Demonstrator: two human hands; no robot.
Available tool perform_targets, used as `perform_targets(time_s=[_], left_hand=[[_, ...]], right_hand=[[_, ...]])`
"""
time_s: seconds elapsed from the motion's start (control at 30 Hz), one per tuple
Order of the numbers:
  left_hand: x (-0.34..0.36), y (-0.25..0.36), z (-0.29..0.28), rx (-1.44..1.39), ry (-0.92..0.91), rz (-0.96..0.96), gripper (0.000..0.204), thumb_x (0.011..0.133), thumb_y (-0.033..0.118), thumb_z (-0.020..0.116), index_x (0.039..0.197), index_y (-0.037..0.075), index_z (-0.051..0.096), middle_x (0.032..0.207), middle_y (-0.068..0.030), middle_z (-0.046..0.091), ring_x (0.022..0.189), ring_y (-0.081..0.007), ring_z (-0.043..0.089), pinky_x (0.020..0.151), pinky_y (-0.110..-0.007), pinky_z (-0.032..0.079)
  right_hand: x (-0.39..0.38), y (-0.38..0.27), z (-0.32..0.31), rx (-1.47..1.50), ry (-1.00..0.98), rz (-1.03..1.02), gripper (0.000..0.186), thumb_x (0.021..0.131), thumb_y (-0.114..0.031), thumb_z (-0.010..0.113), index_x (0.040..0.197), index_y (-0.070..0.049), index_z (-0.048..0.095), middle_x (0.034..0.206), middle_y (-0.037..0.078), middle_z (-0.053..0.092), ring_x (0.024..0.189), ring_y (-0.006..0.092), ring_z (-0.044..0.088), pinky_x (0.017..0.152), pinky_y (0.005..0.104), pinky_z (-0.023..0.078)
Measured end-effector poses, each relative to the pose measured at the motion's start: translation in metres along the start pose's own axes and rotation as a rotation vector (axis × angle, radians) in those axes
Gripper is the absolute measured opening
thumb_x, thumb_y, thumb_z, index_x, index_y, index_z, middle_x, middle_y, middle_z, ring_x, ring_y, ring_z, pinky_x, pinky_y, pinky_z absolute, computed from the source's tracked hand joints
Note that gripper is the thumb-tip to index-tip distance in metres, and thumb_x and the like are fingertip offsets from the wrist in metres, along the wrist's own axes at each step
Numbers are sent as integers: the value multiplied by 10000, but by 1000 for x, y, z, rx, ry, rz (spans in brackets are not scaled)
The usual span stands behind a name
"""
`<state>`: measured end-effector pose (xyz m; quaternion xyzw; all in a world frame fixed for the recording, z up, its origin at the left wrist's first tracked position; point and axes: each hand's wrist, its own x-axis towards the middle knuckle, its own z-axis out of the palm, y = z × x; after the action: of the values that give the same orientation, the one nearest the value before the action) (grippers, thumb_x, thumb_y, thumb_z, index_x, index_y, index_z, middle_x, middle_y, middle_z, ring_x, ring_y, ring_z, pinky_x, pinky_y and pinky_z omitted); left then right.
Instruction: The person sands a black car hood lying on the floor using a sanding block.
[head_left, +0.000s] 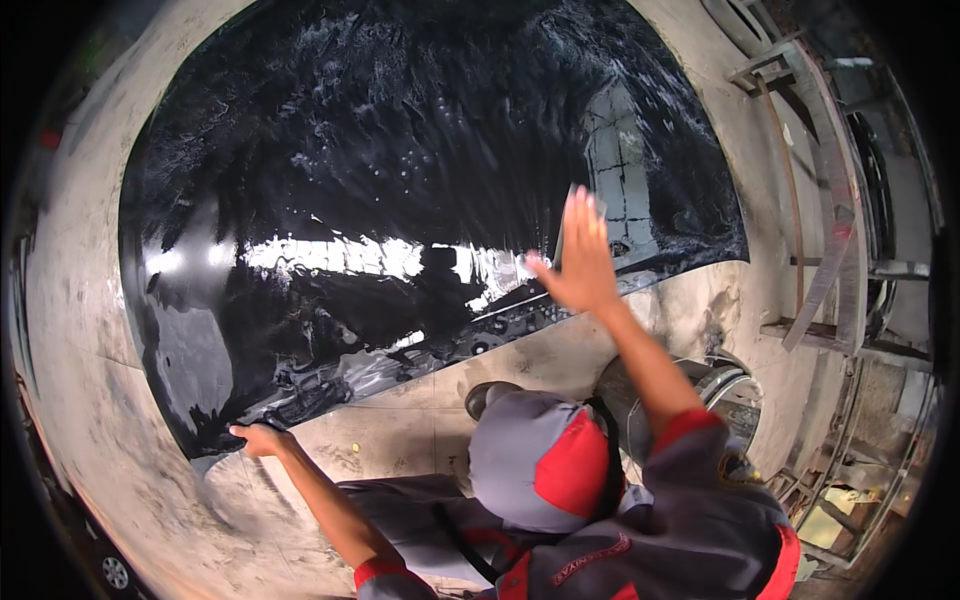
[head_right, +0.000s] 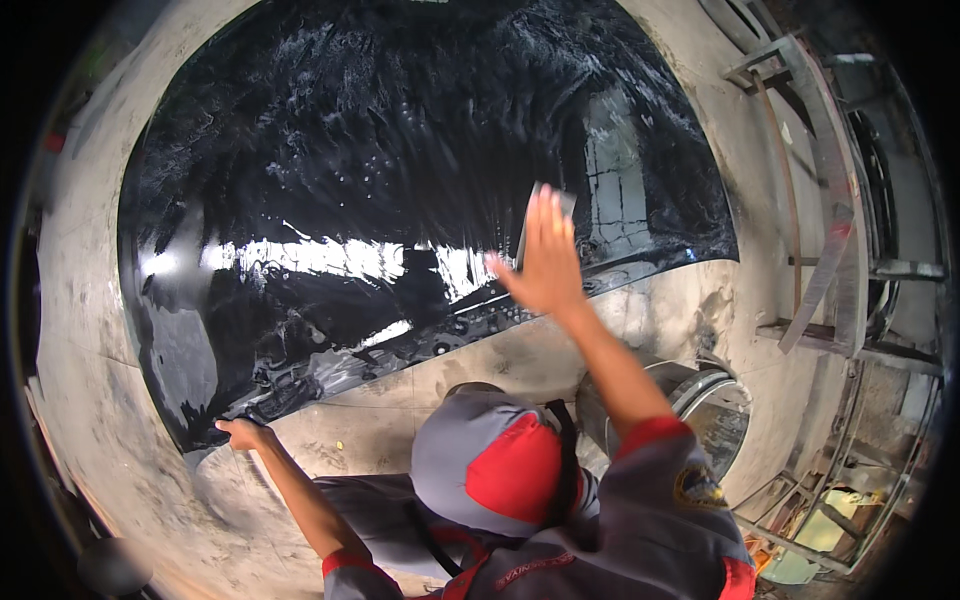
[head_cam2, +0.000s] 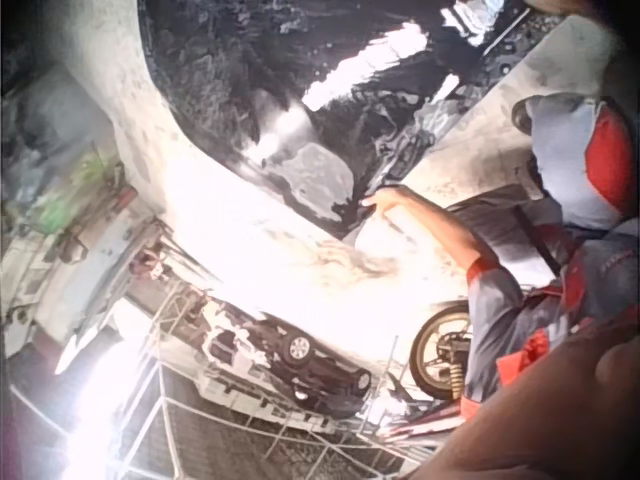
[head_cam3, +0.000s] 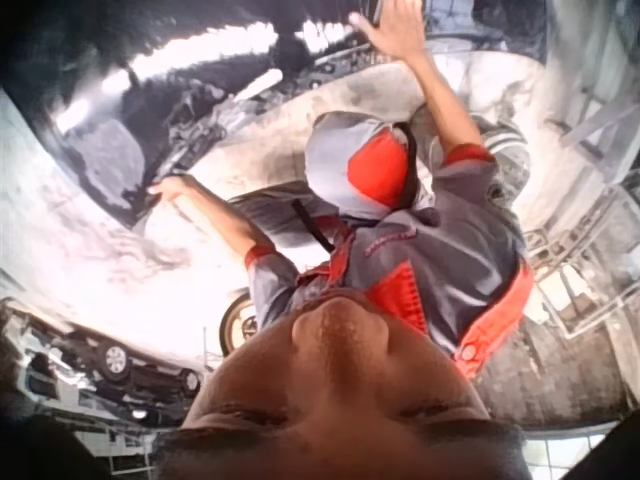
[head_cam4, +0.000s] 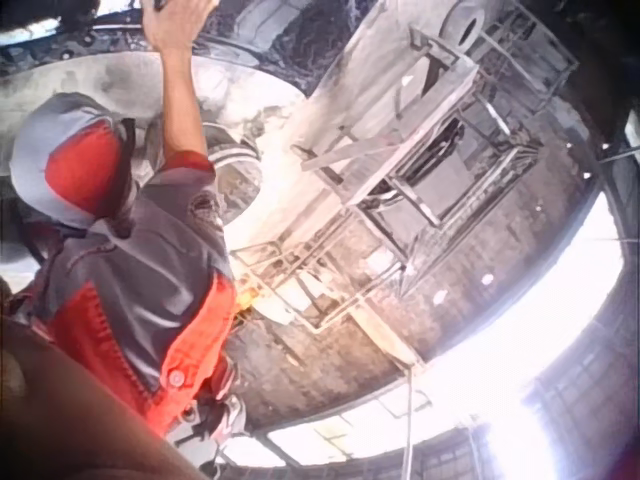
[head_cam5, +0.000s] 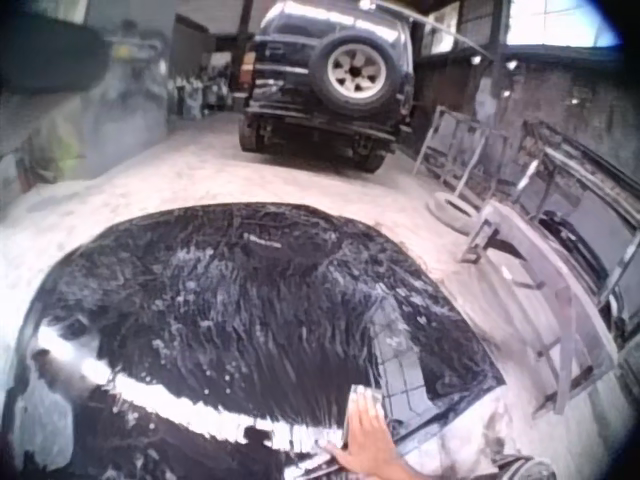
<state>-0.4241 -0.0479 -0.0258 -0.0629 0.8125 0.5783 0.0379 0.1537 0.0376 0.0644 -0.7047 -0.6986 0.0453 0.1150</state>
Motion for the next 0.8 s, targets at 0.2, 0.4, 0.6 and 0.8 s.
perform_targets(time_s=[0.2,0.4,0.6,0.8], left_hand=[[-4,-2,2,67,-29,-5,804,962,483,619,1070,-307,516,1153,-310,636,980,-364,678,848,-446,602],[-8,-4,-4,8,-134,-35,1119,826,501,791,1371,-187,97,1381,-346,429,1180,-338,576,1042,-437,512],[-68,4,1,-139,-142,12,732,873,274,768,1230,-135,277,1204,-268,536,998,-277,610,921,-391,555],[-79,4,10,-191,-175,2,625,844,205,762,1134,-132,323,1095,-226,572,908,-238,613,823,-376,566]], right_hand=[[17,3,11,11,72,-3,1092,904,-685,532,1522,140,172,1597,350,173,1509,465,141,1208,559,157],[54,2,8,44,16,-80,1034,933,-637,531,1552,93,139,1632,296,129,1523,436,126,1210,564,145],[-14,-24,7,56,-122,-172,1065,920,-689,498,1562,74,127,1633,291,130,1529,429,105,1219,555,127],[111,2,9,-53,-10,-107,994,952,-642,479,1557,76,149,1643,256,138,1538,370,121,1236,486,127]])
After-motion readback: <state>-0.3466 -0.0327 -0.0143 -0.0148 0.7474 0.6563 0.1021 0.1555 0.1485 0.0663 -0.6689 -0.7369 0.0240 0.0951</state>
